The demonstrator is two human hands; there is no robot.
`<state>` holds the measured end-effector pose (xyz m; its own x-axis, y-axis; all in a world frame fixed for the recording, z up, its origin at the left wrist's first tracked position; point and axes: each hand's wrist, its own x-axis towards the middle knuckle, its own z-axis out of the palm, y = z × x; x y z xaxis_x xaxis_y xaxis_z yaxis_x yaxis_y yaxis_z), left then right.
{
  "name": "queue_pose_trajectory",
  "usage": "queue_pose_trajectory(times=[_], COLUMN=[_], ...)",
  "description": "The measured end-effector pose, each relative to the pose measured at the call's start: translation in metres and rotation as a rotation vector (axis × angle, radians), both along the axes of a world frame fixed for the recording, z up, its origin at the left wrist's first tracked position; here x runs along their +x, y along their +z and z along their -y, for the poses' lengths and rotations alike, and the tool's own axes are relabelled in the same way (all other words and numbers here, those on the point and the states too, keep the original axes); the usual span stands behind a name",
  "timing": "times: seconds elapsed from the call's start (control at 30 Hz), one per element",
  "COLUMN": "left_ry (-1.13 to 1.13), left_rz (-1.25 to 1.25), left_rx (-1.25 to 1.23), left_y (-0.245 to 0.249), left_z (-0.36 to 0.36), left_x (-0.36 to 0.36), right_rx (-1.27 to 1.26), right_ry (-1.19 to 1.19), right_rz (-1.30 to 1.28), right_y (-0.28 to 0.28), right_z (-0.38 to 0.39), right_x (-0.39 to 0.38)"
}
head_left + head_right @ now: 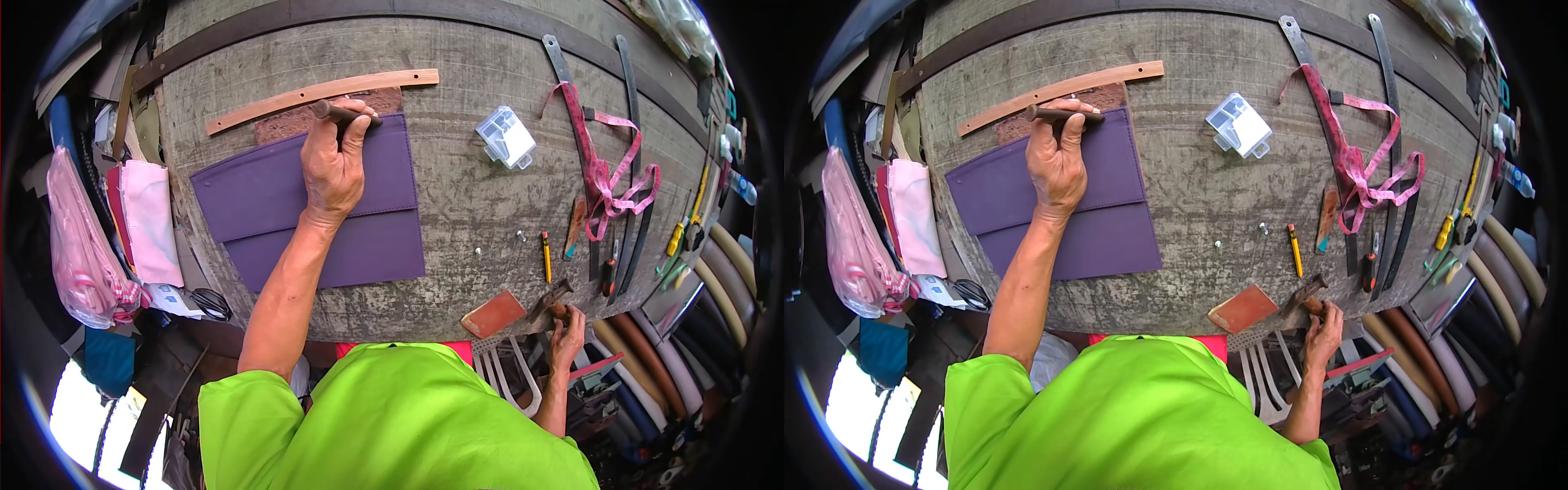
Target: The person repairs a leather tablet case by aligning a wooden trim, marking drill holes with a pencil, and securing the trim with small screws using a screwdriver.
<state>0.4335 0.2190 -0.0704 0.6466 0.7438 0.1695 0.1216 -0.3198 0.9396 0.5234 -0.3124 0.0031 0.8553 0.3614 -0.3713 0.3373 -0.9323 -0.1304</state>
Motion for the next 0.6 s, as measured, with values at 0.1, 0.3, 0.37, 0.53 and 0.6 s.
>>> queue_pose_trajectory(times=[0.1,0.3,0.37,0.53,0.6], left_ry=[0.002,-0.005,-0.013,-0.043,-0.039], left_rz=[0.006,0.020,-0.005,-0.055,-0.042], left_rx=[-0.019,0.038,0.098,0.276,0.318], left_y=[-0.002,-0.004,-0.002,-0.003,-0.005], left_z=[0.001,0.000,0.000,-0.003,-0.003], left_x=[0.000,0.002,0.003,0.003,0.003], right_rx=[0.007,0.002,-0.001,0.064,0.141], right_ry=[0.013,0.023,0.042,0.157,0.185], right_rz=[0.005,0.015,0.035,0.026,0.023], right_y=[-0.001,-0.002,-0.002,-0.001,0.002], right_z=[0.003,0.003,0.004,0.017,0.028], right_x=[0.000,-0.001,-0.003,0.002,0.005])
